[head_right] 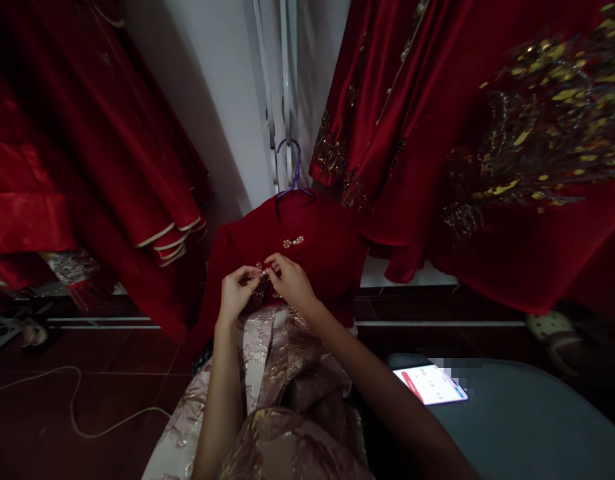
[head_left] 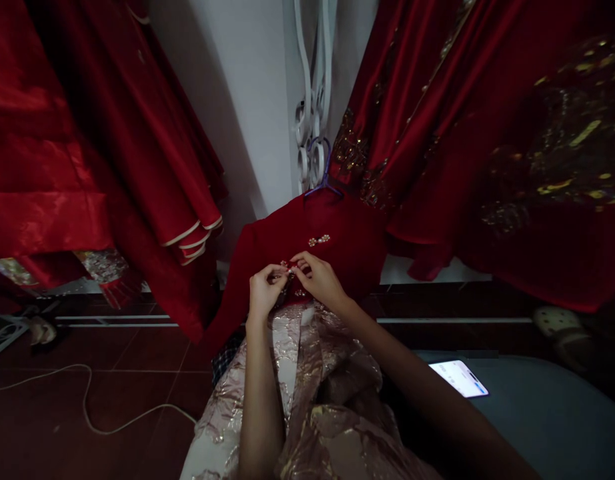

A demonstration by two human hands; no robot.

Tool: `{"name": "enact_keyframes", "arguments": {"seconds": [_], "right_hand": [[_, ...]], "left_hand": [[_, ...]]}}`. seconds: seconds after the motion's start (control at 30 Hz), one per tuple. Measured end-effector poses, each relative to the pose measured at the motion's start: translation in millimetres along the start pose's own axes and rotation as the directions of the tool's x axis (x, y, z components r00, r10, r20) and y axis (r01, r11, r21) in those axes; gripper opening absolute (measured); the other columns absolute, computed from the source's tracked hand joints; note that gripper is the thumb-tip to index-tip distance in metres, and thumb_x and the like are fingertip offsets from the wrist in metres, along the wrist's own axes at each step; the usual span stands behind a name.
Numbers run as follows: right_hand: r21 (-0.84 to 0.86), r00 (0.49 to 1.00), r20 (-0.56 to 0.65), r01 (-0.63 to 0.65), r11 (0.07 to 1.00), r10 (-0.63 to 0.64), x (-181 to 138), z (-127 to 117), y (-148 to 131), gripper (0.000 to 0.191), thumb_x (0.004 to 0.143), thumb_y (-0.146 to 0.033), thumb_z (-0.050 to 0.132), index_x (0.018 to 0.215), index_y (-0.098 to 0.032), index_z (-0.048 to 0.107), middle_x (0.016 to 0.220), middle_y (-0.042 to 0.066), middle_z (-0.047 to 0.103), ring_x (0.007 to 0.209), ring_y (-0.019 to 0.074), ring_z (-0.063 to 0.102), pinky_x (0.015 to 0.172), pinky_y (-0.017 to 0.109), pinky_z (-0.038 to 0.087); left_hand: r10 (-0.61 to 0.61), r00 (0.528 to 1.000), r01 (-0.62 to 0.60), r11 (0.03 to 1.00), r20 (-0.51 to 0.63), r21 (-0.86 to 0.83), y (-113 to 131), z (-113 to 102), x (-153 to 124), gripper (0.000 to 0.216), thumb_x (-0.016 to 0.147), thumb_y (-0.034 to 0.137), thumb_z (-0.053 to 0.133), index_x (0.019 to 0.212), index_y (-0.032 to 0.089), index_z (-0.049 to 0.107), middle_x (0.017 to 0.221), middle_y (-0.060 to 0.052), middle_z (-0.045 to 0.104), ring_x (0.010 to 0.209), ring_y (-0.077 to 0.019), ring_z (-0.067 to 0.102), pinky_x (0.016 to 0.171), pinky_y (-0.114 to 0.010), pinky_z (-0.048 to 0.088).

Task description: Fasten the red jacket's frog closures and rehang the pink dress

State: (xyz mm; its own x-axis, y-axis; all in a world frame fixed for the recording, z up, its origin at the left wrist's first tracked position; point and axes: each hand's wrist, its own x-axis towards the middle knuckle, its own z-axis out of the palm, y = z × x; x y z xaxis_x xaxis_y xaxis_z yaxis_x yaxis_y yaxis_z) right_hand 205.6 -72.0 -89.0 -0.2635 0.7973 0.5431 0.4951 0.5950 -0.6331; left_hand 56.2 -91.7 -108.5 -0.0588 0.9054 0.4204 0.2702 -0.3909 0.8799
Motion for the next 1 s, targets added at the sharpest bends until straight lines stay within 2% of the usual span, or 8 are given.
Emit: {"name": "enact_keyframes", "arguments": {"seconds": [0.17, 0.33, 0.47, 0.53, 0.67, 0.77, 0.87, 1.0], "right_hand": [[0.091, 0.997, 0.064, -0.041, 0.995, 0.035, 0.7, -6.7, 0.8, 0.024, 0.079, -0.02, 0.052, 0.103, -0.019, 0.055, 0.089, 0.004, 0.062, 0.08, 0.0122, 0.06, 0.069, 0.025, 0.051], [0.294, 0.942, 0.319, -0.205, 0.933, 0.106, -16.6, -47.5, 0.9, 0.028, 0.081, -0.032, 0.051, 0.105, -0.019, 0.057, 0.098, 0.006, 0.064, 0.083, 0.0133, 0.064, 0.069, 0.027, 0.055], [0.181, 0.901, 0.377, -0.298, 0.937, 0.214, -29.1, -84.9, 3.7, 0.033, 0.081, -0.04, 0.05, 0.102, -0.018, 0.062, 0.092, 0.007, 0.067, 0.076, 0.014, 0.065, 0.064, 0.026, 0.055], [0.082, 0.883, 0.393, -0.311, 0.947, 0.256, -31.6, -94.4, 5.8, 0.033, 0.081, -0.041, 0.05, 0.099, -0.017, 0.064, 0.085, 0.006, 0.068, 0.067, 0.0129, 0.064, 0.059, 0.024, 0.053], [-0.064, 0.875, 0.421, -0.234, 0.97, 0.239, -34.0, -94.5, 13.6, 0.024, 0.077, -0.039, 0.056, 0.085, -0.019, 0.067, 0.073, 0.002, 0.067, 0.061, 0.0109, 0.062, 0.057, 0.02, 0.047], [-0.058, 0.903, 0.334, -0.268, 0.962, 0.272, -36.3, -88.6, 25.4, 0.021, 0.077, -0.035, 0.056, 0.086, -0.018, 0.063, 0.072, 0.0, 0.064, 0.055, 0.0091, 0.058, 0.05, 0.019, 0.045], [0.06, 0.888, 0.35, -0.337, 0.94, 0.297, -38.7, -81.9, 37.4, 0.023, 0.076, -0.031, 0.057, 0.095, -0.018, 0.059, 0.08, 0.002, 0.063, 0.054, 0.0082, 0.057, 0.049, 0.02, 0.046], [0.129, 0.851, 0.474, -0.322, 0.938, 0.227, -41.6, -66.7, 44.7, 0.032, 0.066, -0.031, 0.068, 0.093, -0.016, 0.061, 0.079, 0.003, 0.064, 0.066, 0.0115, 0.06, 0.058, 0.022, 0.048]], "left_hand": [[0.011, 0.999, -0.013, 0.997, 0.032, 0.076, -6.8, 9.6, 2.7, 0.015, 0.078, 0.019, 0.05, 0.093, 0.016, 0.052, 0.086, -0.004, 0.063, 0.077, -0.0103, 0.061, 0.074, -0.023, 0.048], [-0.072, 0.993, 0.055, 0.983, 0.091, 0.172, -9.0, 1.2, -1.0, 0.014, 0.079, 0.022, 0.048, 0.093, 0.017, 0.049, 0.088, -0.005, 0.061, 0.076, -0.0112, 0.059, 0.069, -0.023, 0.048], [-0.214, 0.873, 0.095, 0.956, 0.437, 0.278, -4.3, -6.6, -9.8, 0.019, 0.082, 0.024, 0.042, 0.091, 0.018, 0.057, 0.096, -0.005, 0.063, 0.072, -0.012, 0.06, 0.062, -0.022, 0.048], [-0.312, 0.812, 0.114, 0.914, 0.493, 0.39, -0.6, -2.1, -12.3, 0.023, 0.082, 0.02, 0.039, 0.095, 0.019, 0.057, 0.103, -0.006, 0.063, 0.073, -0.0131, 0.062, 0.061, -0.022, 0.048], [-0.391, 0.819, 0.054, 0.781, 0.42, 0.622, 5.6, 15.1, -11.1, 0.032, 0.076, 0.018, 0.048, 0.108, 0.019, 0.053, 0.105, -0.01, 0.064, 0.093, -0.0206, 0.062, 0.077, -0.026, 0.045], [-0.408, 0.828, 0.037, 0.725, 0.386, 0.688, 6.3, 21.1, -9.7, 0.061, 0.07, 0.023, 0.059, 0.127, 0.014, 0.039, 0.106, -0.016, 0.064, 0.1, -0.0269, 0.06, 0.08, -0.03, 0.043], [-0.415, 0.833, 0.084, 0.749, 0.366, 0.658, 2.1, 19.8, -10.1, 0.081, 0.066, 0.022, 0.064, 0.137, 0.014, 0.026, 0.102, -0.016, 0.066, 0.095, -0.0266, 0.062, 0.076, -0.029, 0.044], [-0.395, 0.851, 0.143, 0.809, 0.347, 0.571, -8.4, 20.9, -11.4, 0.085, 0.062, 0.018, 0.065, 0.138, 0.018, 0.026, 0.1, -0.013, 0.067, 0.091, -0.0238, 0.063, 0.075, -0.027, 0.044]]}}
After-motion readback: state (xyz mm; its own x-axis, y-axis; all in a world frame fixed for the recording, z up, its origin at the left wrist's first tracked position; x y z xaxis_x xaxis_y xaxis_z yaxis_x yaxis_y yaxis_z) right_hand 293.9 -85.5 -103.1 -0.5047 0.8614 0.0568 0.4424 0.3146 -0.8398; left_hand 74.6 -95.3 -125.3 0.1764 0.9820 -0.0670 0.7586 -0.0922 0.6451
